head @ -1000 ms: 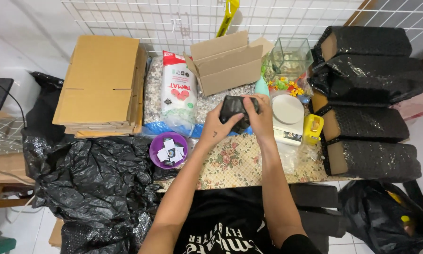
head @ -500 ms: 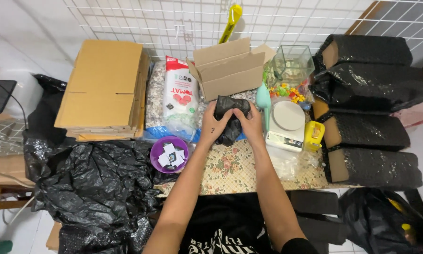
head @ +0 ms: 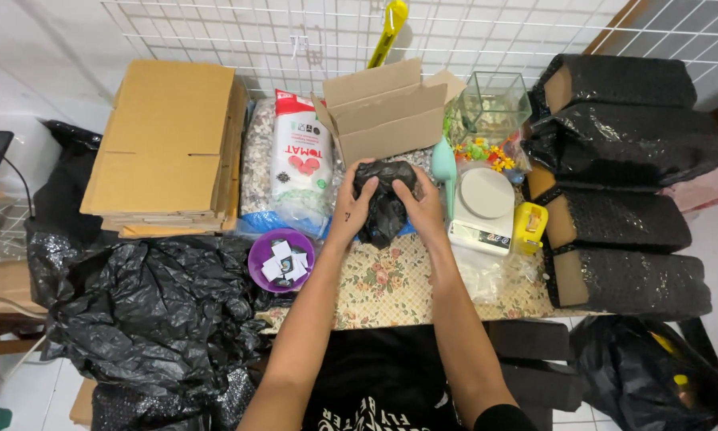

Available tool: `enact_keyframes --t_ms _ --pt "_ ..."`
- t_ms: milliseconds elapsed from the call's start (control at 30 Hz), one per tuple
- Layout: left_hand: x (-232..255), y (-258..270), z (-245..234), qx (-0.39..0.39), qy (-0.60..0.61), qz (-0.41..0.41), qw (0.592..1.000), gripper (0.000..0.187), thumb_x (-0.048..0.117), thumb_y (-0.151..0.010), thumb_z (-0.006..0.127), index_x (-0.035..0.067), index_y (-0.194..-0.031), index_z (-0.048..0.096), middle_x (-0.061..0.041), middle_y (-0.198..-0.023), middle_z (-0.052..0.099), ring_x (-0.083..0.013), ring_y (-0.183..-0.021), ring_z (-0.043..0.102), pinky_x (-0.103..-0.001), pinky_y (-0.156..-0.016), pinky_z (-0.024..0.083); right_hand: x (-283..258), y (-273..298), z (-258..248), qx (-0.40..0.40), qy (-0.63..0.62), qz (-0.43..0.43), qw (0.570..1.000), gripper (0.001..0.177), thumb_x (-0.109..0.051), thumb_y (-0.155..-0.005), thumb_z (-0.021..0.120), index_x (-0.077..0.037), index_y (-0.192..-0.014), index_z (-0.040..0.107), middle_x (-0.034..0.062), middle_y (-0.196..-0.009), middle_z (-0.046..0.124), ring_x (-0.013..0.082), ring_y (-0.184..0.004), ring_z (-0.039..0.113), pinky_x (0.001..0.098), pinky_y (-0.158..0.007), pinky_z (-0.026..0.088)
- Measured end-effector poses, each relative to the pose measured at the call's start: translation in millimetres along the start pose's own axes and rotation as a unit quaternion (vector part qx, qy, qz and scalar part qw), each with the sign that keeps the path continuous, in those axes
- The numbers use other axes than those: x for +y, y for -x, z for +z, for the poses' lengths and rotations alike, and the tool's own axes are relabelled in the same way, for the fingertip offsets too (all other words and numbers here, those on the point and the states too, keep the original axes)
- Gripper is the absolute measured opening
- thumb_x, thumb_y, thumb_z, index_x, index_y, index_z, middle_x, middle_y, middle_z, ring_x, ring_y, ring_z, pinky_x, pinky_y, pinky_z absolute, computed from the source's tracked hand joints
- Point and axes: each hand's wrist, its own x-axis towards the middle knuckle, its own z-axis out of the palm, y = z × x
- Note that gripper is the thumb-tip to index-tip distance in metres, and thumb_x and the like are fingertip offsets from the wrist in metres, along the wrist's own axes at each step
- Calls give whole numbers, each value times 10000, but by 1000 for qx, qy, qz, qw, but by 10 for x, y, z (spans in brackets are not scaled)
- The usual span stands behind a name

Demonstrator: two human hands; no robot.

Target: Folding a cardboard box, placing an item inside, and sealing it with black plastic and tape for shipping.

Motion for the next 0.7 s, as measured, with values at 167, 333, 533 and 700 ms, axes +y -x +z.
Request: enact_keyframes --t_ms 167,333,533,700 --pt "-240 -26 -19 -7 47 29 998 507 284 -1025 641 135 -1480 471 -279 -1448 487 -472 -1414 399 -621 -1160 324 -66 -95 -61 -15 28 -20 999 406 -212 -983 764 -97 -1350 634 146 -1214 693 247 -1103 694 385 -915 588" --pt "-522 -198 -40 -18 46 24 999 519 230 -988 676 137 -1463 490 -251 -1435 514 -435 -1401 444 -598 -1152 353 398 -206 -65 7 12 -26 1000 384 -211 -1005 733 -94 -1352 617 156 -1213 679 228 -1066 702 387 -877 607" --pt "-533 -206 -21 -1 35 28 999 335 44 -998 623 145 -1318 611 -231 -1302 583 -449 -1306 532 -564 -1136 392 163 -79 -127 -24 -29 -37 999 320 -152 -1024 678 -109 -1336 619 159 -1299 628 262 -1102 688 421 -912 595" --pt "-521 -166 -7 36 13 74 997 347 -104 -971 531 140 -1180 663 -150 -1207 656 -305 -1228 586 -472 -1116 415 -44 52 -65 -51 -177 -12 983 280 -197 -1018 557 -59 -1230 676 67 -1297 635 127 -1124 640 258 -943 551"
